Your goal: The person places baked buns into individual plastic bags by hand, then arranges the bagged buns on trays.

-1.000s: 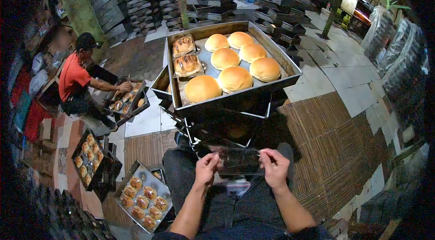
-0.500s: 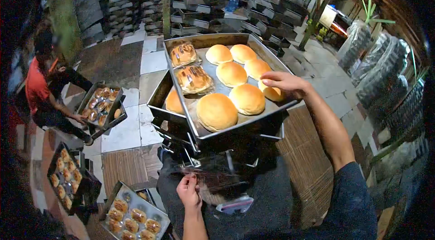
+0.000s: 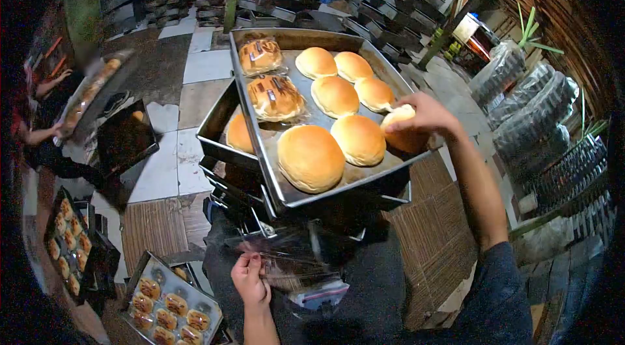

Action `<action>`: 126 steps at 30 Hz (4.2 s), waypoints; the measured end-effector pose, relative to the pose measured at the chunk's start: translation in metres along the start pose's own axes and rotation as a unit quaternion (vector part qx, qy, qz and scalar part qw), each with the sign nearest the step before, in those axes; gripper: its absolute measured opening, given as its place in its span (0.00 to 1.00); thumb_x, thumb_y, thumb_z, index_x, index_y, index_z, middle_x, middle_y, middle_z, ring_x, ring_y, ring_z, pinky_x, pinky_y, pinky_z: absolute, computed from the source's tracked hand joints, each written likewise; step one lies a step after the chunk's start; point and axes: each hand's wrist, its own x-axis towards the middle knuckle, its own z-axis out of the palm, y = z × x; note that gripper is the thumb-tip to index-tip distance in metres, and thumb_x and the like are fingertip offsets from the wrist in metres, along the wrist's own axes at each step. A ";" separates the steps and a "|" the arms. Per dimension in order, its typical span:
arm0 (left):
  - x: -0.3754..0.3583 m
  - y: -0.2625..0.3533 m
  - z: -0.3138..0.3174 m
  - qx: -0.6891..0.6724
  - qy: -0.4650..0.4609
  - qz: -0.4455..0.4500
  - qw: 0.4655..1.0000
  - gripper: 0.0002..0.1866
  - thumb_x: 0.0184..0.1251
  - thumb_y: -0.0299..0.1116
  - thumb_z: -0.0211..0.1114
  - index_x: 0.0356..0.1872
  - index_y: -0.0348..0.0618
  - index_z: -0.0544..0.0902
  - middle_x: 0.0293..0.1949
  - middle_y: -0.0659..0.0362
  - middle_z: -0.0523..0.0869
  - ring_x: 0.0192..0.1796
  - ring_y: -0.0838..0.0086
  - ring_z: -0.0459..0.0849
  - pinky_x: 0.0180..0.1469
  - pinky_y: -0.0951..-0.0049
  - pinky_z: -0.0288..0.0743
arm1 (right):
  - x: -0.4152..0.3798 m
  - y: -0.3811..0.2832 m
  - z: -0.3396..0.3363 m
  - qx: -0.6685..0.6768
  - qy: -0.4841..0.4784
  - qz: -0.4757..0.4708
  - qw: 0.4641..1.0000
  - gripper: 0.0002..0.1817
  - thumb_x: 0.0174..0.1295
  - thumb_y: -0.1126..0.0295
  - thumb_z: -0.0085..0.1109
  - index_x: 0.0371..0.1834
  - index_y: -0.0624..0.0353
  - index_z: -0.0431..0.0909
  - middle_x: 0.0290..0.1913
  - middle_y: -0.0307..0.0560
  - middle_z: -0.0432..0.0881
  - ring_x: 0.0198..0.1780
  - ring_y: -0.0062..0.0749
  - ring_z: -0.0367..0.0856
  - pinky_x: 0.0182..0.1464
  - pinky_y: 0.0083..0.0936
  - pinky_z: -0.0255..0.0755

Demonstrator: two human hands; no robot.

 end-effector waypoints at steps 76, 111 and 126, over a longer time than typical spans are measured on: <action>-0.074 0.069 0.064 -0.196 -0.164 -0.112 0.960 0.37 0.63 0.60 0.53 0.62 0.38 0.70 0.52 0.45 0.81 0.46 0.55 0.85 0.47 0.53 0.83 | -0.225 -0.159 0.172 0.459 -0.220 -0.503 0.699 0.11 0.64 0.66 0.55 0.35 0.64 0.77 0.36 0.51 0.80 0.40 0.44 0.81 0.44 0.33 0.74; -0.057 0.041 -0.003 0.509 -0.004 0.530 0.678 0.03 0.55 0.22 0.70 0.30 0.36 0.84 0.28 0.55 0.83 0.28 0.67 0.81 0.33 0.73 0.75 | -0.137 -0.228 0.288 0.427 0.314 -0.252 0.810 0.05 0.49 0.70 0.69 0.25 0.58 0.83 0.22 0.44 0.73 0.23 0.35 0.75 0.26 0.29 0.68; -0.174 0.061 -0.023 0.484 0.150 0.276 0.817 0.06 0.66 0.26 0.65 0.31 0.33 0.82 0.26 0.60 0.84 0.24 0.81 0.80 0.27 0.81 0.74 | -0.225 -0.178 0.269 0.416 0.079 -0.081 0.902 0.08 0.55 0.65 0.68 0.27 0.57 0.84 0.34 0.48 0.85 0.34 0.40 0.82 0.37 0.37 0.71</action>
